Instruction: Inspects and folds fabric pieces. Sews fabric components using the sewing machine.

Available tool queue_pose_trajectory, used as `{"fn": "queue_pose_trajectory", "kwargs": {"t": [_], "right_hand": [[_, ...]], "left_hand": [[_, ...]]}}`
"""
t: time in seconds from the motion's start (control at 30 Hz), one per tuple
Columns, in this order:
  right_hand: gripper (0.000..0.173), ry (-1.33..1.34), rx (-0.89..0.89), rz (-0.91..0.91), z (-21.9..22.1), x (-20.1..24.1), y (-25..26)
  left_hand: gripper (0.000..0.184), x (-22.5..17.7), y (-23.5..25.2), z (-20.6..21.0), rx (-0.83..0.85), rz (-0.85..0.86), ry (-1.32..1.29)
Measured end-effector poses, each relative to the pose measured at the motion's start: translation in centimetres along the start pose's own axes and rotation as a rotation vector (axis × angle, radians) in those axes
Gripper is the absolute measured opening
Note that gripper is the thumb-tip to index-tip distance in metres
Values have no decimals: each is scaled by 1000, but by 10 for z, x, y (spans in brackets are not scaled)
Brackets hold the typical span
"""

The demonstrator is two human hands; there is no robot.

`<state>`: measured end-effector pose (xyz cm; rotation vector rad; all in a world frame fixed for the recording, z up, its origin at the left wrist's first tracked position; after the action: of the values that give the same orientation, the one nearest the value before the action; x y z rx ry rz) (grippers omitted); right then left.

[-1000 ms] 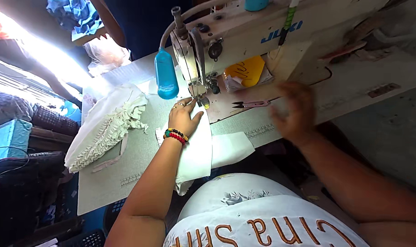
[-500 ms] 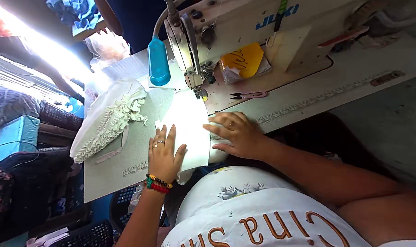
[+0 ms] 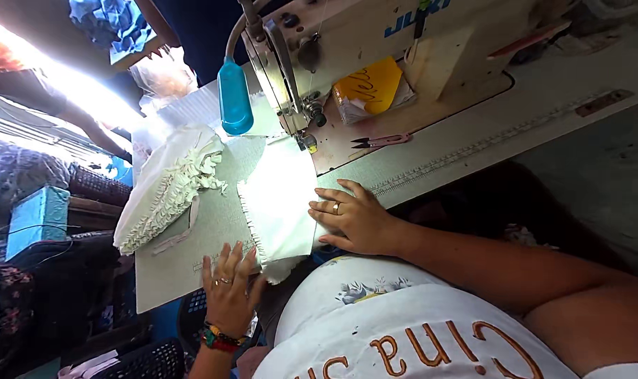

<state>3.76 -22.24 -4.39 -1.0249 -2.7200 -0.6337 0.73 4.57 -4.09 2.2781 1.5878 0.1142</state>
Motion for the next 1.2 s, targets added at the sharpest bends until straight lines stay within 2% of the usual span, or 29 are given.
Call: {"fn": "queue_pose_trajectory", "kwargs": {"t": [0.03,0.07,0.17,0.23,0.3,0.37,0.5,0.63,0.7,0.8,0.9,0.97,1.03,1.1,1.2], "right_hand": [[51,-11,-14,2,0,0,-1],[50,-20,-27,4,0,0,-1],[45,-27,-103,-15,0,3,-3],[42,-22,-134,-39,-1,3,-6],[41,-14,-142,-55,-3,2,-6],[41,-11,-129,-70,-3,3,-4],[40,13,-90,-74,-2,7,-1],[41,-24,-128,-59,-2,7,6],[48,-3,-73,-90,3,13,12],[54,22,25,-156,10,21,14],[50,-28,-34,-207,7,24,9],[46,-49,-87,-230,5,25,3],[42,-60,-151,-240,2,26,-1],[40,-60,-167,-236,0,23,-6],[40,-31,-143,-217,-2,19,-13]], "left_hand": [[69,-8,-5,2,-41,-35,-22],[69,-14,-10,7,-92,-78,-45],[29,-15,-15,13,-299,-190,-98],[19,-16,-15,7,-349,-182,-155],[19,-10,-12,-6,-287,-179,-205],[21,4,0,-25,-133,-225,-179],[32,36,36,-41,359,-335,-208],[32,35,43,-26,534,-344,-382],[35,40,37,-16,573,-338,-445],[42,39,42,-21,555,-319,-332],[44,13,68,-33,280,-327,-208],[34,-27,87,-19,151,-231,-308],[29,-64,103,11,197,-42,-396],[42,-81,114,37,314,81,-341],[64,-78,117,55,375,117,-226]]}}
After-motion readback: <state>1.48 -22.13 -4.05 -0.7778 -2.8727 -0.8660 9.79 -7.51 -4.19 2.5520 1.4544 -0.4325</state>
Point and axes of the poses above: each hand's wrist, its own y-axis towards the middle knuckle, its own z-axis out of the palm, x = y × z, the point moved 7 cm from there along y, towards the middle knuckle, and after that the axes turned 13 degrees about -z, right-handed, at the moved point
